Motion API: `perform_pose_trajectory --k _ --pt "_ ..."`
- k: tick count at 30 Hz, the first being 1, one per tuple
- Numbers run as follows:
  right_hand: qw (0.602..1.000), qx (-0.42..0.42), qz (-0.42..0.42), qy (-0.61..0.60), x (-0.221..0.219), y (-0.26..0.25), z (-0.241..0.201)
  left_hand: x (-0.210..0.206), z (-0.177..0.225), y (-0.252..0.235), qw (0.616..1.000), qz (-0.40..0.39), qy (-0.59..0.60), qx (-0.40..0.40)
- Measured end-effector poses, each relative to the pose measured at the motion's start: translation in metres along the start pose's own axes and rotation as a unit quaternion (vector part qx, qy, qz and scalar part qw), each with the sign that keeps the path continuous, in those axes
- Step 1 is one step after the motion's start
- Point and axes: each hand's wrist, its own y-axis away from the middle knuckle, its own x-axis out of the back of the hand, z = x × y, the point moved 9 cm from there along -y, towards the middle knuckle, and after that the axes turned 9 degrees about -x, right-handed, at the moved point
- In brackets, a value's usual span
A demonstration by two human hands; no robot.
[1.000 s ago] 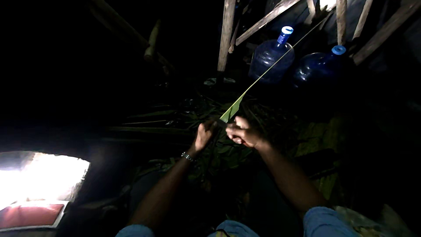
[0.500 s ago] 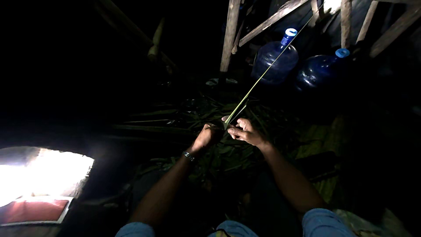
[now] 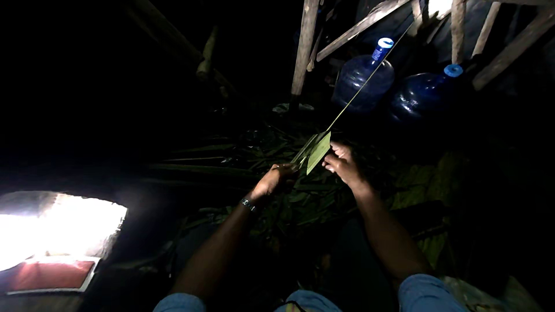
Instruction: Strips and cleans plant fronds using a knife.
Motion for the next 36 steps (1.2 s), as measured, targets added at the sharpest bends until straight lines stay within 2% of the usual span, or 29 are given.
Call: perform_pose_trajectory --k 2,5,7,9,12,15,18,21,26,30,32,36 --pt "0.999 -0.009 0.044 -0.016 0.025 -0.006 -0.001 0.002 -0.003 0.001 1.000 0.003 -0.002 0.008" --pt "0.980 -0.057 0.155 -0.113 0.072 -0.010 0.005 0.005 -0.007 0.001 1.000 0.005 -0.009 0.021" --pt "0.971 -0.060 0.189 -0.133 0.085 -0.007 0.007 0.008 -0.009 -0.002 1.000 0.019 -0.003 0.023" --pt "0.982 -0.055 0.145 -0.111 0.069 -0.005 0.007 0.010 -0.010 -0.005 0.998 0.048 0.026 0.023" --pt "0.995 -0.080 -0.006 -0.065 0.016 0.001 0.015 0.008 -0.020 -0.012 0.994 0.040 0.096 0.026" --pt "0.980 -0.129 -0.152 -0.021 -0.041 0.010 0.025 0.002 -0.031 -0.016 0.981 -0.014 0.188 0.041" --pt "0.962 -0.148 -0.221 -0.055 -0.071 0.014 0.033 -0.003 -0.031 -0.010 0.964 -0.022 0.255 0.073" --pt "0.962 -0.150 -0.208 -0.096 -0.072 0.014 0.029 -0.010 -0.030 -0.006 0.949 -0.053 0.300 0.087" --pt "0.978 -0.099 -0.158 -0.092 -0.060 0.011 0.020 -0.021 -0.027 -0.002 0.931 -0.132 0.323 0.105" --pt "0.988 -0.074 -0.094 -0.093 -0.040 0.004 0.013 -0.025 -0.034 0.001 0.918 -0.153 0.343 0.126" --pt "0.989 -0.059 -0.086 -0.102 -0.033 0.002 0.009 -0.030 -0.035 0.002 0.905 -0.168 0.366 0.139" --pt "0.994 -0.034 -0.057 -0.089 -0.022 0.001 0.007 -0.032 -0.036 0.002 0.903 -0.164 0.367 0.153"
